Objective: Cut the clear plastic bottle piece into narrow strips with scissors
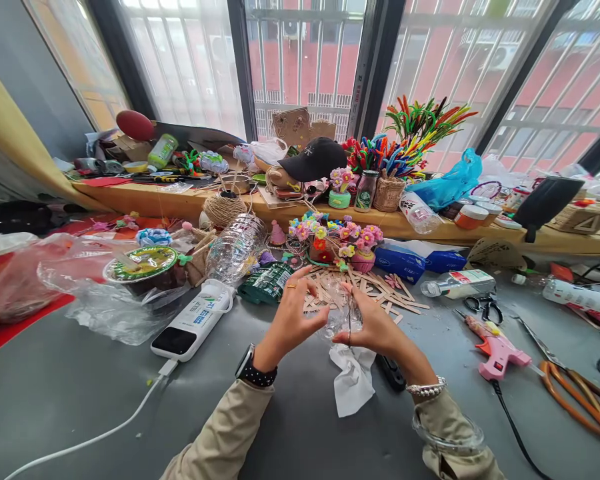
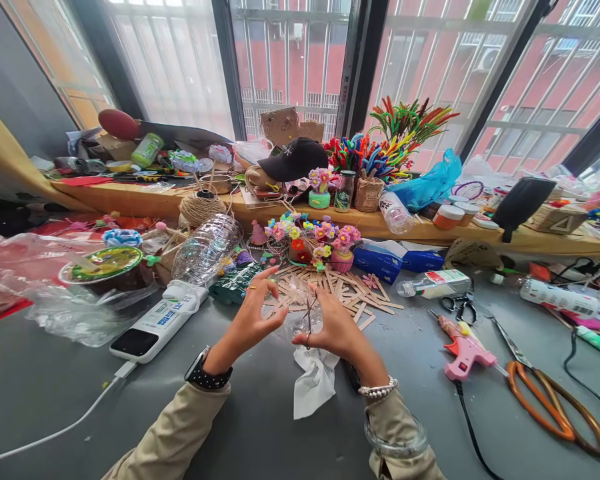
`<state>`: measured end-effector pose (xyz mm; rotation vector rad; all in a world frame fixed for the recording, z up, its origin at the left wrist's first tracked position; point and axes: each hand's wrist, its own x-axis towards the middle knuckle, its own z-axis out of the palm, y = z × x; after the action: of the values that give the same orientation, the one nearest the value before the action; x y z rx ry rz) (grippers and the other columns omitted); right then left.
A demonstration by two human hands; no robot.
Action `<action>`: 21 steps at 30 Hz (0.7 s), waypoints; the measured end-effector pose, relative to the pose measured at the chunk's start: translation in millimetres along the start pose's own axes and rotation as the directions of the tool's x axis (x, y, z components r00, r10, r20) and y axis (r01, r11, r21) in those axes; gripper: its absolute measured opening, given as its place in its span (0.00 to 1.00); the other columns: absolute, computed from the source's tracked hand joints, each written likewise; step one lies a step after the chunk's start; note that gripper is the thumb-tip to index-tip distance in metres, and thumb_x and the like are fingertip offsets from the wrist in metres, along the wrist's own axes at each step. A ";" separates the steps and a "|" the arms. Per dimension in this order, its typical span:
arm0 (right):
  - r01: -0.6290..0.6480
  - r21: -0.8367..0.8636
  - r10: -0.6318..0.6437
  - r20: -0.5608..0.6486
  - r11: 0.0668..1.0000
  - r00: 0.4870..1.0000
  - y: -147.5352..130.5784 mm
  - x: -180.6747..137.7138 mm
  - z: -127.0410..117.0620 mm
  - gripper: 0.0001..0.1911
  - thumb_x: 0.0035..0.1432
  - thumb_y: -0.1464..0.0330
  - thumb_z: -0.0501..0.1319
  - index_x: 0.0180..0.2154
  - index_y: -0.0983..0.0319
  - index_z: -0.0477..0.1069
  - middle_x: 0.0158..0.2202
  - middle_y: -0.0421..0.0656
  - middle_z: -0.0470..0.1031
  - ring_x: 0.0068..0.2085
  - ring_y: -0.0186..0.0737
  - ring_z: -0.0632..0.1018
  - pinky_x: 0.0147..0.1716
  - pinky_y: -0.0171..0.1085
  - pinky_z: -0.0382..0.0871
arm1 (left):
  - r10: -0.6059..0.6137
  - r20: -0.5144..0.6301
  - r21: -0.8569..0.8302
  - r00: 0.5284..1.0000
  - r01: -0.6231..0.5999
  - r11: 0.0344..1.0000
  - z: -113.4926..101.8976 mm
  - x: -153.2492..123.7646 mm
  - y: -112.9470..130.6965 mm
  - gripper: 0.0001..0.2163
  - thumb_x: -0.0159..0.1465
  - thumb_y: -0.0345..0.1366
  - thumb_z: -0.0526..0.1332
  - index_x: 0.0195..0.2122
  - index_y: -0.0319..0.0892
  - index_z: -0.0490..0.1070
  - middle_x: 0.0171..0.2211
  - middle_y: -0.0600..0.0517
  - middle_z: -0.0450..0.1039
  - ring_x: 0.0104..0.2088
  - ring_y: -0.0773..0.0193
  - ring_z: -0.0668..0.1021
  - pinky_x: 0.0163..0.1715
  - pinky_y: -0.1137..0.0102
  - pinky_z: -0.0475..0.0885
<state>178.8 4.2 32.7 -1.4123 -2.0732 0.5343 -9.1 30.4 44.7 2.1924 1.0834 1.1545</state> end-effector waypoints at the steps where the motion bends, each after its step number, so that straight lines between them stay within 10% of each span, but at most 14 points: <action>1: 0.014 -0.014 -0.014 -0.004 1.000 1.000 -1.3 0.0 0.3 0.50 0.38 0.57 0.69 0.60 0.67 0.52 0.59 0.59 0.58 0.60 0.56 0.61 0.57 0.52 0.54 | -0.058 -0.011 -0.015 0.998 0.058 0.998 1.7 0.5 0.6 0.13 0.54 0.34 0.59 0.40 0.41 0.62 0.58 0.39 0.55 0.62 0.52 0.55 0.58 0.54 0.52; 8: 0.086 -0.088 -0.089 -0.029 0.992 0.996 -3.4 0.2 0.2 0.51 0.38 0.57 0.69 0.61 0.65 0.51 0.58 0.58 0.60 0.59 0.57 0.62 0.56 0.53 0.56 | -0.298 0.131 -0.028 0.946 0.304 0.952 2.1 4.0 -6.8 0.44 0.49 0.52 0.64 0.61 0.39 0.46 0.60 0.35 0.54 0.59 0.44 0.61 0.54 0.52 0.59; 21: 0.102 -0.118 -0.110 -0.062 0.988 0.992 0.5 0.8 0.5 0.52 0.38 0.58 0.70 0.61 0.68 0.50 0.58 0.60 0.59 0.59 0.57 0.61 0.57 0.53 0.55 | -0.370 0.051 -0.031 0.928 0.372 0.928 8.3 1.4 -3.5 0.34 0.53 0.44 0.61 0.59 0.38 0.54 0.53 0.39 0.63 0.42 0.54 0.75 0.42 0.59 0.71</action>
<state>178.5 5.1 32.2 -1.3545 -2.1397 0.3238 -3.2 33.5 38.5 1.8637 1.3696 0.9436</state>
